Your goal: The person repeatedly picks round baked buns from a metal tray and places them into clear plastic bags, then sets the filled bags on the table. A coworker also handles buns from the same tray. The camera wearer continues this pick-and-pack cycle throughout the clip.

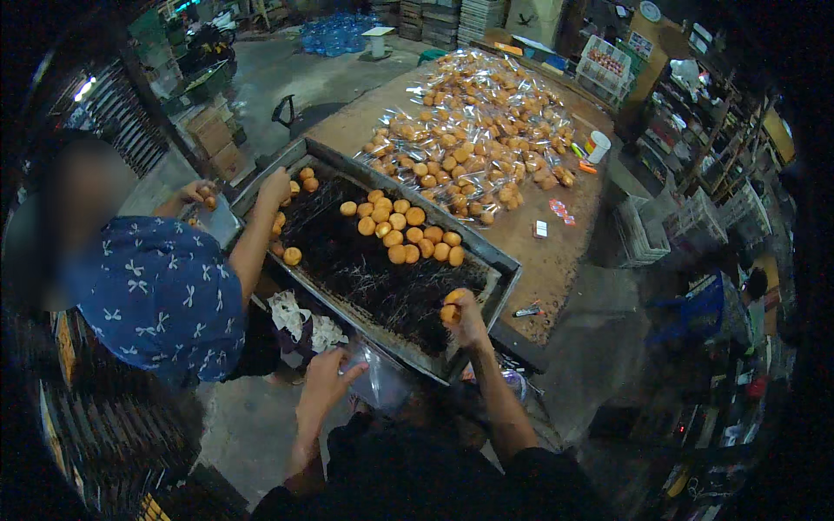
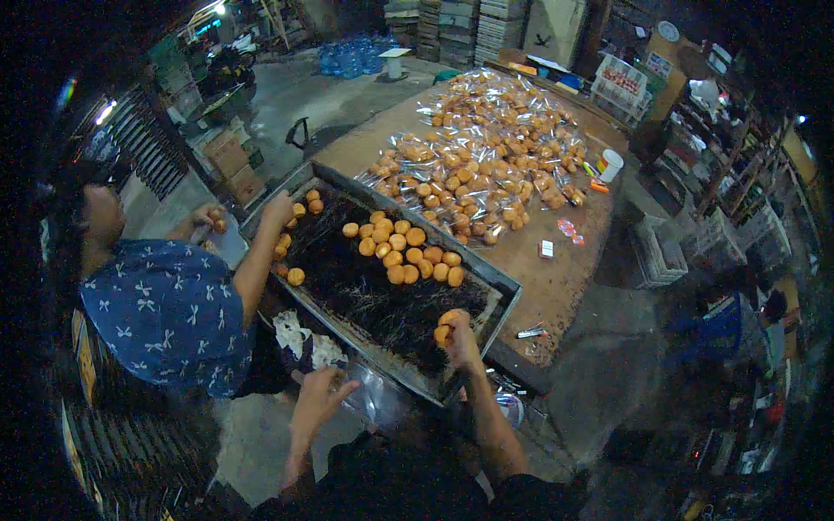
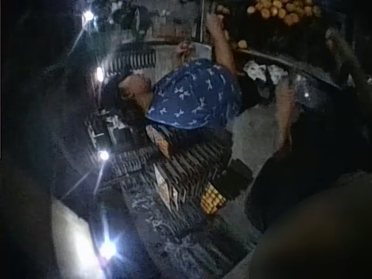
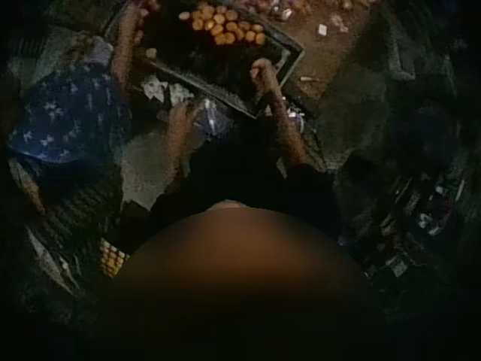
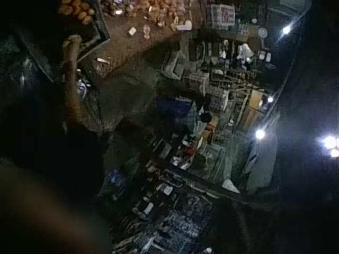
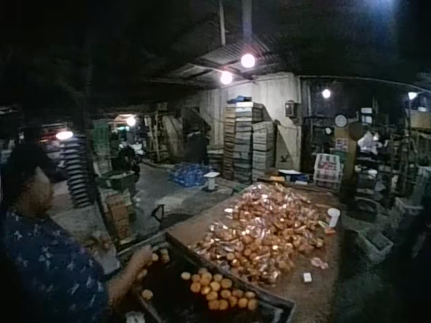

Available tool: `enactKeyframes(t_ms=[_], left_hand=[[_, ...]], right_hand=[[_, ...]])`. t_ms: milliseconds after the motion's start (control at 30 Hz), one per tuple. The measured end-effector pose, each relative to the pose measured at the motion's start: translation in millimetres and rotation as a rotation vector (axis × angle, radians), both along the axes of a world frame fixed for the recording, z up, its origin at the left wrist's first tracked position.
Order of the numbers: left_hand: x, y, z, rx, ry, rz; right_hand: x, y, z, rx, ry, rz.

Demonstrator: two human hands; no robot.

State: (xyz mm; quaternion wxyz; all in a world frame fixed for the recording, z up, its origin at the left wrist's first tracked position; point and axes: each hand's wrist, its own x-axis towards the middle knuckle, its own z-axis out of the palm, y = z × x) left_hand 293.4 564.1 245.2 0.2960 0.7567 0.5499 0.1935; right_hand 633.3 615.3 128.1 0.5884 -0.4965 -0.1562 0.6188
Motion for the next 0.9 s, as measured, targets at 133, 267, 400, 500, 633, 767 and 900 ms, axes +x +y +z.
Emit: enactKeyframes(t_ms=[133,267,400,500,633,767,900], left_hand=[[8.6,18.0,37.6,0.153,-0.020,-0.265],[37.1,30.6,67.0,0.130,-0.037,-0.376],[45.1,36.9,85.1,0.102,-0.027,-0.463],[42.9,38.1,89.9,-0.024,-0.148,-0.489],[40.9,38.0,90.0,-0.055,-0.102,-0.483],[42.5,36.6,86.9,-0.048,-0.171,-0.531],[44.6,27.7,82.2,-0.022,-0.171,-0.533]], right_hand=[[-50.7,-21.0,73.9,0.191,0.074,0.108],[-84.5,-26.6,155.6,0.512,-0.379,0.194],[-88.0,-37.2,191.8,0.719,-0.836,0.265],[-74.1,-41.4,191.0,0.648,-0.935,0.473],[-60.7,-40.2,179.1,0.819,-0.923,0.623],[-55.4,-40.2,172.0,0.825,-0.916,0.688],[-55.7,-45.2,166.0,0.847,-0.991,0.819]])
